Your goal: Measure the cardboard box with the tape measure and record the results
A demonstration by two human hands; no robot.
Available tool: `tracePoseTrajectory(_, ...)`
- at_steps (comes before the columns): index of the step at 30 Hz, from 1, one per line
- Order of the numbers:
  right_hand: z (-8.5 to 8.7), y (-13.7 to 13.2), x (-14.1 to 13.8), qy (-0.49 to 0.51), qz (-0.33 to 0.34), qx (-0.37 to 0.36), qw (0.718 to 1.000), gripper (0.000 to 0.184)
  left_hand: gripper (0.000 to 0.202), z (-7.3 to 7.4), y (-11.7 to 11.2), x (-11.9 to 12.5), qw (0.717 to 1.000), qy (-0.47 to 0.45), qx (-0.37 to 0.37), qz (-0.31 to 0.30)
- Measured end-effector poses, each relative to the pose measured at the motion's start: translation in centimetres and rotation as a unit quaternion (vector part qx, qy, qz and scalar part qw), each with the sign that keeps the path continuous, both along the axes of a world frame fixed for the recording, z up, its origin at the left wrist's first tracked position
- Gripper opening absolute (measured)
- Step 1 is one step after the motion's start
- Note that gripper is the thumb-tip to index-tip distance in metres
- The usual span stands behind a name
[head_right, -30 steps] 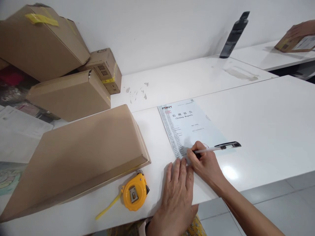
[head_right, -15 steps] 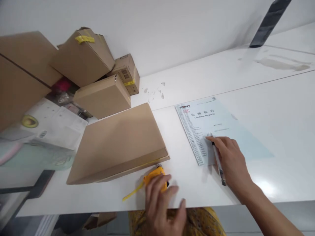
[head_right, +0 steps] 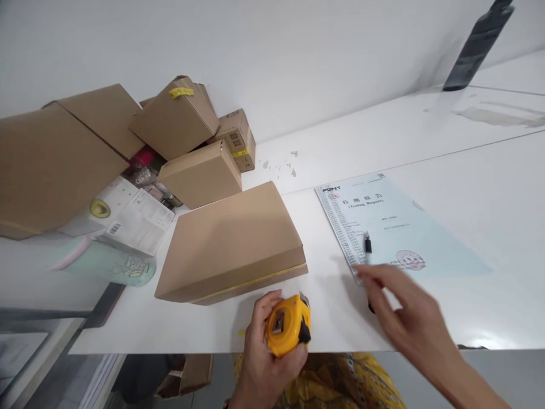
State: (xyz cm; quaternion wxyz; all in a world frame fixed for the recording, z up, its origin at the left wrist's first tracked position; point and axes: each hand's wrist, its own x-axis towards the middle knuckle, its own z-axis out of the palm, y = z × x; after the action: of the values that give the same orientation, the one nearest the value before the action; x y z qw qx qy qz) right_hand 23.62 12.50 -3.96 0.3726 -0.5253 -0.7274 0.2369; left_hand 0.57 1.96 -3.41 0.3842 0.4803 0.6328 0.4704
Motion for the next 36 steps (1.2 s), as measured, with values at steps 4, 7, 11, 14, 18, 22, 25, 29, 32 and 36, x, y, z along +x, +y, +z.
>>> tracePoseTrajectory(4,1.7,-3.5,-2.4,0.127,0.192,-0.300,0.926,0.045,0.094,2.7,-1.9,-0.6,0.990,-0.128,-0.019,-0.063)
tracePoseTrajectory(7,2.8,-3.9,-3.7,0.172,0.229,-0.349,0.892,0.051,0.094,3.7,-2.5,-1.0,0.992,-0.120,-0.024,-0.042)
tracePoseTrajectory(11,4.1,-3.1,-4.9,0.201,0.272,-0.352,0.873,0.048,0.091,3.9,-2.7,-2.4,0.994,-0.105,-0.039,-0.020)
tracePoseTrajectory(14,5.0,-2.8,-6.1,0.214,0.290,-0.339,0.869,0.043,0.086,3.8,-3.0,-3.5,0.992,-0.116,-0.040,-0.022)
tracePoseTrajectory(18,4.7,-3.3,-7.3,0.193,0.329,-0.371,0.847,0.045,0.082,3.2,-3.2,-4.4,0.988,-0.149,-0.022,-0.021)
tracePoseTrajectory(22,3.3,-4.2,-7.6,0.229,0.324,-0.397,0.828,0.050,0.076,2.7,-3.1,-4.8,0.980,-0.194,-0.037,-0.011)
tracePoseTrajectory(25,3.1,-3.8,-6.9,0.268,0.349,-0.381,0.813,0.053,0.069,3.8,-3.4,-5.4,0.973,-0.226,-0.036,0.017)
tracePoseTrajectory(29,5.2,-0.5,-4.9,0.310,0.316,-0.337,0.831,0.049,0.084,7.8,-3.8,-9.2,0.984,-0.161,0.040,0.065)
tracePoseTrajectory(32,7.7,3.5,-4.3,0.338,0.228,-0.303,0.862,0.046,0.085,11.4,-2.8,-14.4,0.987,-0.072,0.064,0.128)
tracePoseTrajectory(36,9.8,9.2,-6.5,0.366,0.205,-0.273,0.866,0.040,0.073,15.2,0.6,-21.2,0.993,0.020,0.035,0.111)
